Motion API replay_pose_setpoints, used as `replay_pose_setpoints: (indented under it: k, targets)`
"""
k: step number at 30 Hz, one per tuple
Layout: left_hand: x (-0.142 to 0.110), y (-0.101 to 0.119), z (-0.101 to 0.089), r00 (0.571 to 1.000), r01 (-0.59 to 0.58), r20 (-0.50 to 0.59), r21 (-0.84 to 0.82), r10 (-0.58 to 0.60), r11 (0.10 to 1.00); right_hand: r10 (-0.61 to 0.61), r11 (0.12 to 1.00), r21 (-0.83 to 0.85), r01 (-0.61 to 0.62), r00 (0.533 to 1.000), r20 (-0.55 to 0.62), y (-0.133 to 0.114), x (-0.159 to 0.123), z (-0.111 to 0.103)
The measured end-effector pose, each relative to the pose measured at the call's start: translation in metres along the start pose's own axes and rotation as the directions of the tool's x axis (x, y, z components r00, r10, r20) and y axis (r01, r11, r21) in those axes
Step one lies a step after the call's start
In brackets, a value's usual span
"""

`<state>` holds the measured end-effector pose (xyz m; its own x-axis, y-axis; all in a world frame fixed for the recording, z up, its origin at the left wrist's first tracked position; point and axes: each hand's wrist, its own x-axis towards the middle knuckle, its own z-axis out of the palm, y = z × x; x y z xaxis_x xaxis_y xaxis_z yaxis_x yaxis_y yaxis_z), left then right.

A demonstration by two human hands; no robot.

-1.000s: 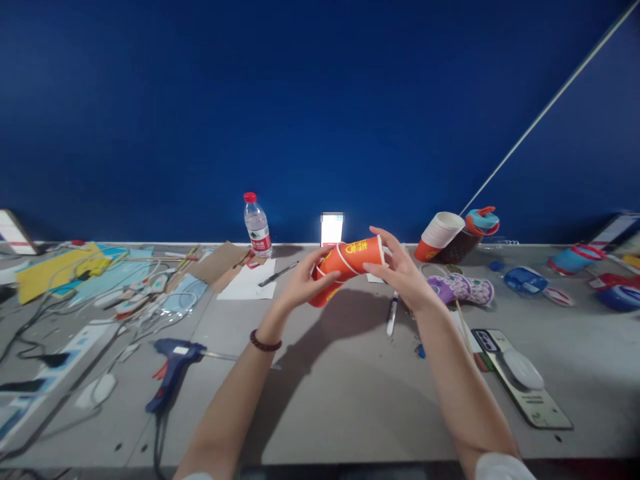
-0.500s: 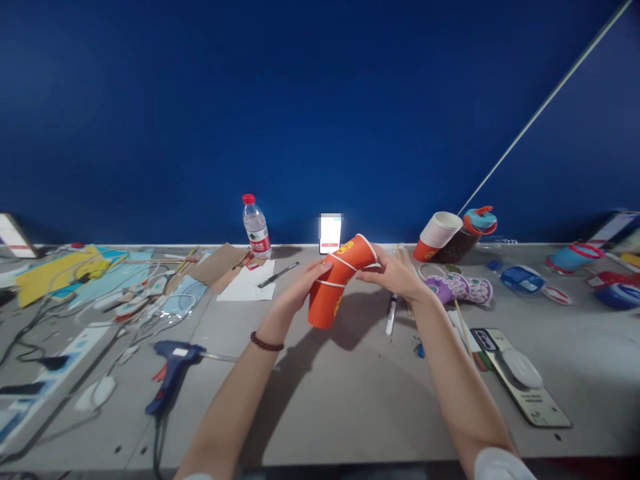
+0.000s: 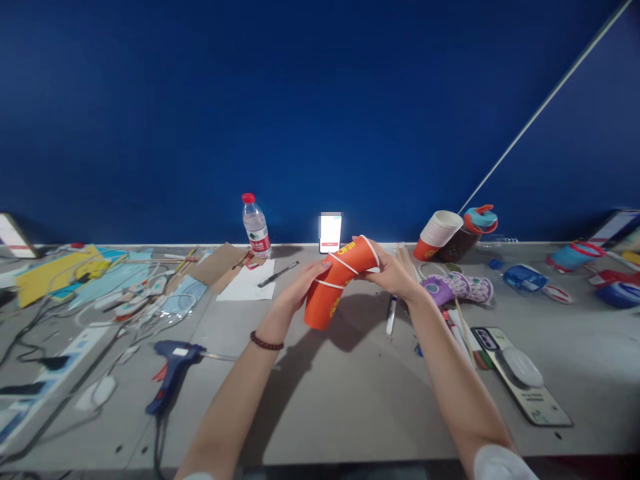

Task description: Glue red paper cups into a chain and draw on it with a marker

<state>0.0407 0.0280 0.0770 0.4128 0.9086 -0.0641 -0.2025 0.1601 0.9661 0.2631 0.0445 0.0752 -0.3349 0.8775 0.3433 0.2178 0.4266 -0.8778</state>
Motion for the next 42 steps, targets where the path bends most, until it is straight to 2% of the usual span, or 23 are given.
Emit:
replay_pose_setpoints:
  k: [5, 11, 16, 21, 25, 31, 35, 39, 42]
  targets:
    - [0.001, -0.002, -0.003, 0.999, -0.01, -0.039, -0.025, 0.009, 1.0, -0.019, 0.998, -0.061, 0.016, 0.999, -0.039, -0.005, 0.001, 0.002]
    - [0.002, -0.002, -0.004, 0.997, 0.012, -0.077, -0.06, -0.016, 0.998, 0.015, 0.999, 0.046, -0.017, 0.999, 0.035, -0.002, 0.0, 0.003]
    - [0.001, -0.003, -0.004, 0.995, 0.013, -0.096, -0.075, -0.021, 0.997, -0.004, 0.997, 0.073, 0.007, 0.999, -0.034, 0.0, 0.001, 0.006]
    - [0.0, -0.007, -0.007, 0.994, 0.013, -0.108, -0.012, -0.015, 1.0, 0.003, 0.998, 0.059, 0.0, 0.998, -0.06, 0.001, 0.001, 0.008]
    - [0.0, -0.005, -0.008, 0.997, 0.005, -0.076, 0.018, -0.004, 1.0, 0.006, 0.999, 0.052, -0.002, 0.998, -0.068, 0.002, 0.002, 0.01]
    - [-0.002, 0.003, -0.009, 0.999, -0.037, -0.012, 0.059, 0.038, 0.998, -0.015, 1.0, -0.008, 0.015, 1.0, 0.019, -0.004, -0.001, 0.006]
    - [-0.001, 0.006, -0.008, 0.996, -0.084, 0.045, 0.075, 0.081, 0.994, 0.023, 1.0, 0.019, -0.024, 0.999, 0.044, -0.008, -0.002, 0.003]
    - [0.004, 0.003, -0.008, 0.999, 0.001, -0.041, 0.038, 0.001, 0.999, 0.088, 0.993, 0.073, -0.09, 0.996, 0.029, -0.012, -0.002, 0.003]
    - [0.007, -0.002, -0.009, 0.995, 0.088, -0.037, -0.015, -0.088, 0.996, 0.077, 0.991, 0.107, -0.082, 0.996, 0.054, -0.011, -0.003, 0.003]
